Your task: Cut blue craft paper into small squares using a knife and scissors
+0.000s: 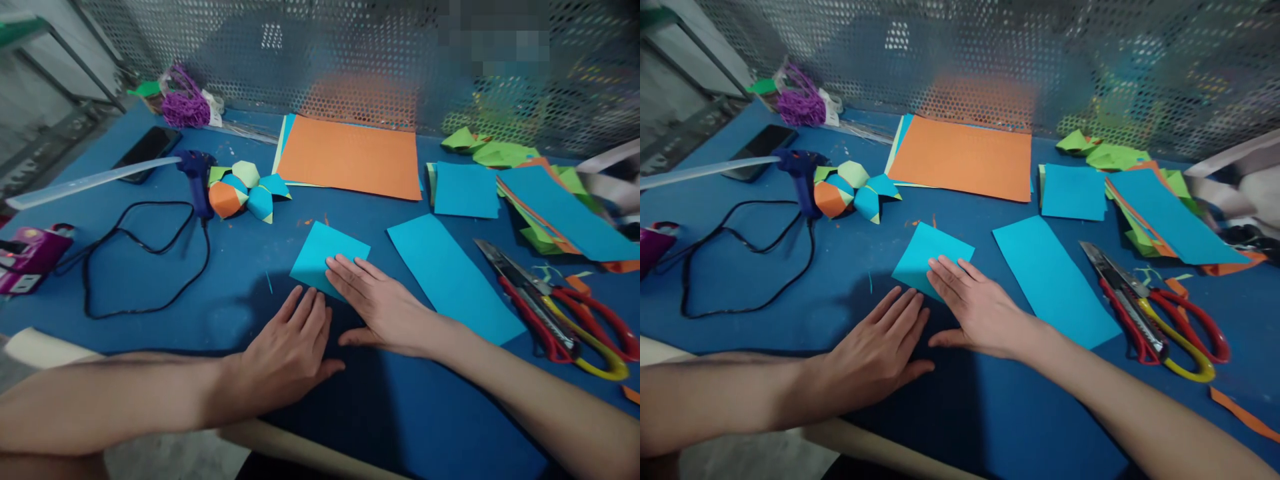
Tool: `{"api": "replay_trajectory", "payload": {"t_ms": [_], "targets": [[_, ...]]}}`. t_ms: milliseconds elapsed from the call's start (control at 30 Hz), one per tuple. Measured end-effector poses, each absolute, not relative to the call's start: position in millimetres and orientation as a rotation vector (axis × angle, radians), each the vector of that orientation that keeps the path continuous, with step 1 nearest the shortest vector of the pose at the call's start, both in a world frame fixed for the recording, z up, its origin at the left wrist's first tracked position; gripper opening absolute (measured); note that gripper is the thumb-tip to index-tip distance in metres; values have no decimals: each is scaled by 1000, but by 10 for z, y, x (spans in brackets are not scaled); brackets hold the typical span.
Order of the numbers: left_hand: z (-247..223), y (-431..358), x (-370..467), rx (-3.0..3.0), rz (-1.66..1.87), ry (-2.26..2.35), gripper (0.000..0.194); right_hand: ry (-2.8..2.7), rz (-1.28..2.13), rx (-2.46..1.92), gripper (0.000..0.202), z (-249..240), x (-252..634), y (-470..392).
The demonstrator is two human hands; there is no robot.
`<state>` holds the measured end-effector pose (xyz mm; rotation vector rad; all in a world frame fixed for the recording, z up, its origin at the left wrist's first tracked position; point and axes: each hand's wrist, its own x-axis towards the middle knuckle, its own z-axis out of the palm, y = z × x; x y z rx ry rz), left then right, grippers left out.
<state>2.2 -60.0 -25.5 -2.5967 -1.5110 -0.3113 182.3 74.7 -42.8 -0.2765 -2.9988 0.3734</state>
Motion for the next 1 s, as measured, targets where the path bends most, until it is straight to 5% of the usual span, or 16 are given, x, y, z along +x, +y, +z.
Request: {"api": "replay_trajectory", "payload": {"t_ms": [400,700,1000], "targets": [[-291,-449,-11,-2664,-344,-1410,43,-3009,464,-290,96,-430,1814,754],[-371,-390,4,-2760,-425,-1494,78,-2960,855,-264,95,-221,1768,803],[-334,-359,14,-2711,-478,-1486,70,-3042,1064,-94,93,-230,1421,1041]]}}
